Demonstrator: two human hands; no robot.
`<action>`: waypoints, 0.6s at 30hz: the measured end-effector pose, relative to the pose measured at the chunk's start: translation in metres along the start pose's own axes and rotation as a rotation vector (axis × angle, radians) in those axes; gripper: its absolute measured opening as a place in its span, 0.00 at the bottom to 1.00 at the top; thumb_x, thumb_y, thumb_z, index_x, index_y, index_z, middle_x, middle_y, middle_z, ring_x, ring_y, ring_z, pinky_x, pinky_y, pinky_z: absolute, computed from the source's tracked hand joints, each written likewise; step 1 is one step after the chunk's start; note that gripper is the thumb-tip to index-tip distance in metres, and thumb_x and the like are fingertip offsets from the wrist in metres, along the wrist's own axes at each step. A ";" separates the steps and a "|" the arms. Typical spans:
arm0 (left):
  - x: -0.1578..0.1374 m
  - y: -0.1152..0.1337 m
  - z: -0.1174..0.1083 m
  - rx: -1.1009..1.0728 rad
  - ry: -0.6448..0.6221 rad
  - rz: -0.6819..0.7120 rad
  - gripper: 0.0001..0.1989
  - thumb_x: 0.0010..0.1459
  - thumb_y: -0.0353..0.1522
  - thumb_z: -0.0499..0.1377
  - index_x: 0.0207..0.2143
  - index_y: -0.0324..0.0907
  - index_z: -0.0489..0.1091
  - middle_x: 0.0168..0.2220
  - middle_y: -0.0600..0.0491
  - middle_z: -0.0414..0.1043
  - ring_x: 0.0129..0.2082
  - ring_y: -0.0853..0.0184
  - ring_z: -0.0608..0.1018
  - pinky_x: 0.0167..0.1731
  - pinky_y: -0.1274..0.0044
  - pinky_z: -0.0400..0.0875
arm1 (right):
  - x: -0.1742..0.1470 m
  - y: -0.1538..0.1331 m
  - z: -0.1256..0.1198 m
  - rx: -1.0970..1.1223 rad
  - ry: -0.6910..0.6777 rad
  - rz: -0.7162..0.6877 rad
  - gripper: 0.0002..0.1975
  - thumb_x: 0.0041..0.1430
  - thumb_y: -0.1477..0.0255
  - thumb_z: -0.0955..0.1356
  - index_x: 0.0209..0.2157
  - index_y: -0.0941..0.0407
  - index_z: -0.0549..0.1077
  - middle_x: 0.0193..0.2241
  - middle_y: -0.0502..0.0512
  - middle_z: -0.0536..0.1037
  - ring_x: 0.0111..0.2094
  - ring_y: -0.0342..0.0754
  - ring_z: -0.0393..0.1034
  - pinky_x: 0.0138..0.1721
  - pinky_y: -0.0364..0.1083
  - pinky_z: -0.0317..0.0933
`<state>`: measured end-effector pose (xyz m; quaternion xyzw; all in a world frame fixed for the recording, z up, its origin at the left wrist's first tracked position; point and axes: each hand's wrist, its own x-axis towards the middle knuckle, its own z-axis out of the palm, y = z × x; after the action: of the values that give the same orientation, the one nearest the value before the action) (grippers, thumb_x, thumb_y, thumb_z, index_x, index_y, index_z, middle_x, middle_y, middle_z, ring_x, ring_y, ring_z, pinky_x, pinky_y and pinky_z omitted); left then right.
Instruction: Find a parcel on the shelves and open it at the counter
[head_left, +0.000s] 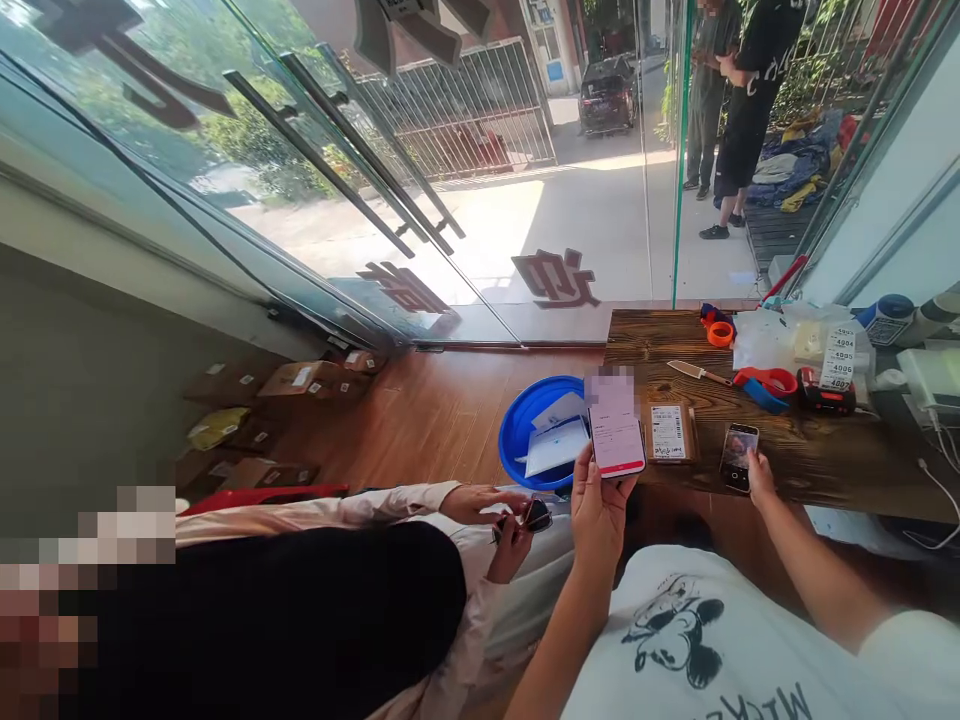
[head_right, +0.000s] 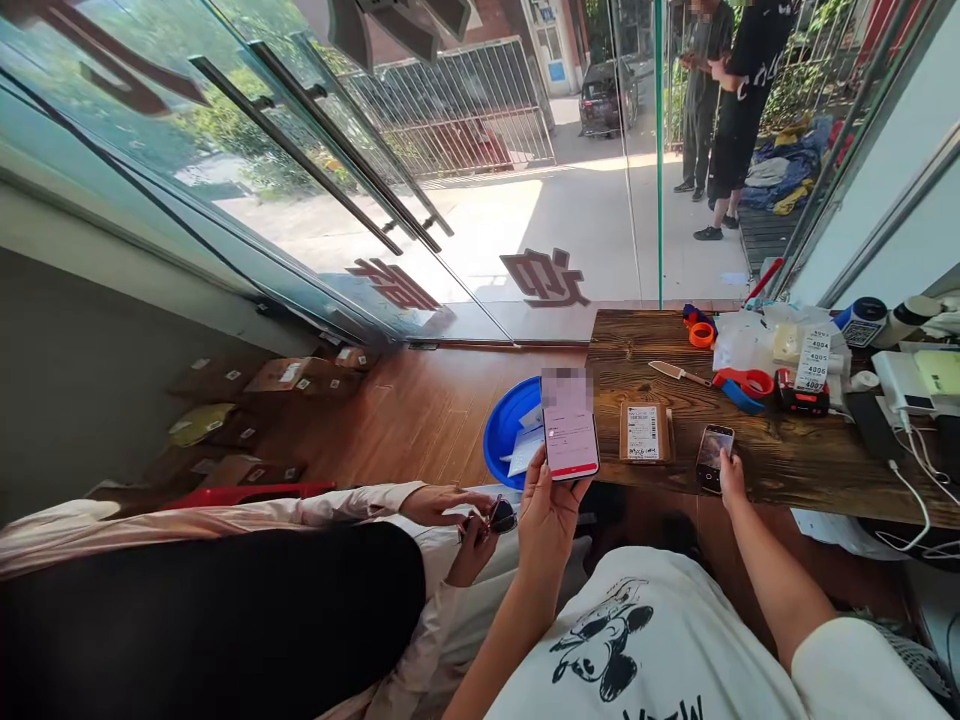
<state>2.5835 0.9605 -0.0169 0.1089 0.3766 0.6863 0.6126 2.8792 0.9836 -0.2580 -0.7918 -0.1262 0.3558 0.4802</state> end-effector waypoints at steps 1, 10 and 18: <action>-0.001 0.000 0.001 -0.001 -0.005 -0.009 0.20 0.54 0.40 0.72 0.49 0.50 0.77 0.51 0.49 0.81 0.47 0.58 0.83 0.44 0.66 0.82 | -0.001 -0.004 -0.001 -0.050 0.020 0.016 0.22 0.57 0.49 0.69 0.32 0.56 0.74 0.31 0.57 0.80 0.42 0.60 0.77 0.48 0.57 0.69; -0.013 0.005 0.007 -0.021 0.005 -0.055 0.21 0.50 0.39 0.75 0.46 0.51 0.78 0.50 0.51 0.82 0.50 0.55 0.83 0.45 0.61 0.83 | -0.045 -0.072 0.015 -0.095 -0.075 -0.154 0.29 0.56 0.50 0.69 0.48 0.59 0.74 0.49 0.70 0.78 0.57 0.65 0.70 0.59 0.62 0.62; -0.015 -0.001 -0.003 0.017 -0.022 -0.068 0.19 0.48 0.43 0.76 0.43 0.56 0.80 0.51 0.52 0.82 0.49 0.56 0.83 0.41 0.67 0.84 | -0.156 -0.159 0.051 0.310 -1.062 -0.317 0.33 0.57 0.39 0.67 0.50 0.50 0.79 0.44 0.59 0.83 0.45 0.57 0.78 0.48 0.56 0.73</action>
<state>2.5858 0.9456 -0.0149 0.1086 0.3792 0.6607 0.6386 2.7550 1.0138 -0.0687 -0.3961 -0.4135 0.6428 0.5088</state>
